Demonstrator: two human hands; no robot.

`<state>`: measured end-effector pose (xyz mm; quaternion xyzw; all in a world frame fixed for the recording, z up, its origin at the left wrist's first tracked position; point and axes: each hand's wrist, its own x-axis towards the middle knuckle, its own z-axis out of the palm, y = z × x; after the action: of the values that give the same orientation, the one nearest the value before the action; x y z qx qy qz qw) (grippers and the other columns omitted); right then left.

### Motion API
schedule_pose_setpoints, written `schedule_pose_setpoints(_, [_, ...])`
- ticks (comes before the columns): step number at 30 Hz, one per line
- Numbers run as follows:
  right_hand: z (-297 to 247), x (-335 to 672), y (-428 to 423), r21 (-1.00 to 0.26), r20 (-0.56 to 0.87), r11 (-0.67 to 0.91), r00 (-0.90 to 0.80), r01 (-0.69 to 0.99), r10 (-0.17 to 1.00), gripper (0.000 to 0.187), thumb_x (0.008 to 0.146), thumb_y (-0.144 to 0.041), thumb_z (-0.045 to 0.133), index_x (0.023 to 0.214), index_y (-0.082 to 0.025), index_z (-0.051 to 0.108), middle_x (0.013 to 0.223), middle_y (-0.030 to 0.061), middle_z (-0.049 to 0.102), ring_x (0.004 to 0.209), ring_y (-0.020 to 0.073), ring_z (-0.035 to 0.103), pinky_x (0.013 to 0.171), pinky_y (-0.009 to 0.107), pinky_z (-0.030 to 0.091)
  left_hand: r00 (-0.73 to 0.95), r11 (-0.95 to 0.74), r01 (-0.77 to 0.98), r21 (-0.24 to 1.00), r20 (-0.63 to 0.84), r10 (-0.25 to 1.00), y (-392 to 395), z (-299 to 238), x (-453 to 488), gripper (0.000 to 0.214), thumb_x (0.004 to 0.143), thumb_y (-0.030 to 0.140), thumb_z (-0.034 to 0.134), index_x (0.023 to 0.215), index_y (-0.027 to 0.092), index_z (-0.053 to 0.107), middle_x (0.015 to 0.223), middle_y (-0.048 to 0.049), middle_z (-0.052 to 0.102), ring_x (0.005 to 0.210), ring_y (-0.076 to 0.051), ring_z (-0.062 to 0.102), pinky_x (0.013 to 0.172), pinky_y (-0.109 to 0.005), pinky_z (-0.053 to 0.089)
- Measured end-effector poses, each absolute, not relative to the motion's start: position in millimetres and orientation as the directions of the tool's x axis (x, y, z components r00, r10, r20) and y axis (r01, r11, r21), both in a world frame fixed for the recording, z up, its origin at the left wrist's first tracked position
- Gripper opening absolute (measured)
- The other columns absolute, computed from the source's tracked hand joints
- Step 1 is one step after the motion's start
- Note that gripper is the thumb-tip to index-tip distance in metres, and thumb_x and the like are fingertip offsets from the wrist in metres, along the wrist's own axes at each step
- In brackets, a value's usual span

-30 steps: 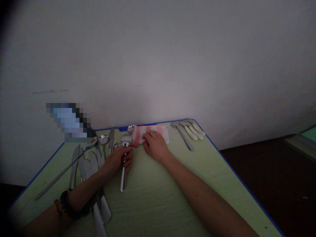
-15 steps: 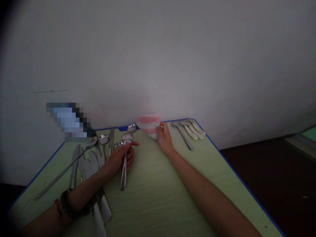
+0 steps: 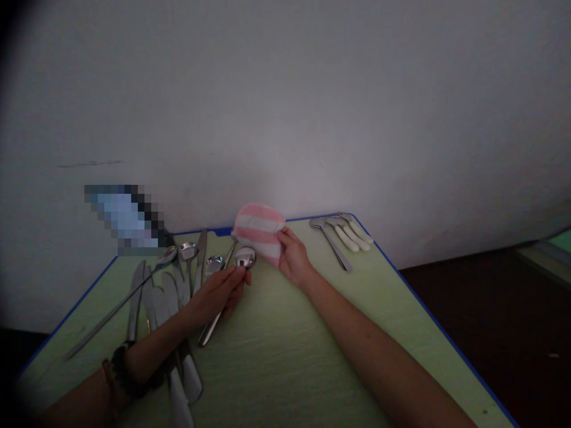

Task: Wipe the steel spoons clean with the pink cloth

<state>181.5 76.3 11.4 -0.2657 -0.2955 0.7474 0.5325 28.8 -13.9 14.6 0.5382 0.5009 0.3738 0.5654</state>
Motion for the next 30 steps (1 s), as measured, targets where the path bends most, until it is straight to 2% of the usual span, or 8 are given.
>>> schedule_pose_setpoints(3, [11.9,184.2,79.2,-0.714,-0.090,-0.279,-0.312,-0.642,0.946,0.014,0.076,-0.016,0.052,0.089,-0.022,0.055,0.080,-0.0004,0.069,0.077,0.0178,0.065,0.072,0.033,0.054,0.221,0.184,0.023,0.983,-0.184,0.958,-11.8,13.5,27.9,0.051,0.084,0.063,0.038,0.078,0.016,0.056,0.047,0.0102,0.027,0.033,-0.006,0.025,0.031,-0.018,0.026])
schedule_pose_setpoints(7, [13.5,185.7,79.2,-0.709,-0.106,-0.299,-0.322,-0.639,0.941,0.011,0.080,-0.018,0.050,0.089,-0.023,0.053,0.083,-0.0019,0.069,0.073,0.0164,0.065,0.070,0.033,0.054,0.274,0.175,-0.054,0.983,-0.154,0.949,-8.9,13.1,24.3,0.059,0.087,0.059,0.032,0.087,0.010,0.066,0.048,0.0081,0.028,0.038,-0.008,0.033,0.040,-0.021,0.033])
schedule_pose_setpoints(11, [15.5,186.1,78.5,-0.695,-0.088,-0.267,-0.289,-0.667,0.953,0.011,0.080,-0.020,0.051,0.089,-0.025,0.051,0.084,-0.0033,0.067,0.073,0.0161,0.064,0.069,0.034,0.054,0.252,0.184,-0.096,0.978,-0.154,0.955,-6.4,12.1,21.2,0.053,0.086,0.050,0.037,0.089,0.008,0.070,0.048,0.0064,0.032,0.042,-0.008,0.039,0.047,-0.022,0.034])
schedule_pose_setpoints(16, [14.3,183.6,77.2,-0.749,-0.119,-0.249,-0.244,-0.615,0.962,0.017,0.073,-0.020,0.056,0.088,-0.023,0.050,0.074,-0.0045,0.063,0.065,0.0148,0.060,0.062,0.031,0.051,0.213,0.158,-0.143,0.977,-0.126,0.969,-4.7,11.0,22.1,0.046,0.082,0.049,0.046,0.092,0.009,0.068,0.051,0.0068,0.034,0.041,-0.008,0.039,0.042,-0.021,0.034])
schedule_pose_setpoints(22, [5.8,179.0,77.4,-0.906,-0.017,-0.011,0.010,-0.424,1.000,0.019,0.066,-0.017,0.052,0.083,-0.023,0.047,0.060,-0.0071,0.051,0.055,0.0122,0.047,0.049,0.022,0.037,0.133,0.151,-0.169,0.974,-0.130,0.983,-6.6,12.6,28.6,0.041,0.078,0.052,0.053,0.084,0.013,0.061,0.052,0.0090,0.029,0.043,-0.007,0.031,0.035,-0.017,0.036])
schedule_pose_setpoints(26, [6.0,180.1,73.6,-0.955,0.186,0.187,0.027,-0.230,0.982,0.044,0.064,-0.012,0.046,0.105,-0.027,0.042,0.066,-0.0073,0.053,0.055,0.0121,0.044,0.052,0.022,0.034,0.148,0.153,-0.141,0.978,-0.132,0.980,-7.9,14.3,30.0,0.040,0.078,0.053,0.054,0.079,0.014,0.058,0.051,0.0095,0.028,0.043,-0.007,0.030,0.035,-0.016,0.036])
schedule_pose_setpoints(28, [7.3,180.7,71.9,-0.959,0.228,0.222,-0.016,-0.174,0.973,0.059,0.064,-0.012,0.044,0.120,-0.027,0.039,0.072,-0.0054,0.056,0.056,0.0122,0.044,0.054,0.024,0.035,0.144,0.147,-0.145,0.978,-0.127,0.981,-8.1,15.2,30.2,0.040,0.078,0.054,0.054,0.078,0.014,0.057,0.051,0.0097,0.028,0.042,-0.007,0.030,0.034,-0.016,0.036])
schedule_pose_setpoints(30, [8.2,181.0,71.8,-0.966,0.225,0.215,-0.062,-0.141,0.972,0.062,0.064,-0.014,0.043,0.126,-0.025,0.043,0.076,-0.0032,0.058,0.059,0.0131,0.045,0.055,0.025,0.035,0.125,0.142,-0.145,0.979,-0.124,0.984,-8.5,16.3,30.8,0.041,0.077,0.055,0.054,0.077,0.014,0.056,0.050,0.0098,0.028,0.042,-0.007,0.030,0.034,-0.016,0.036])
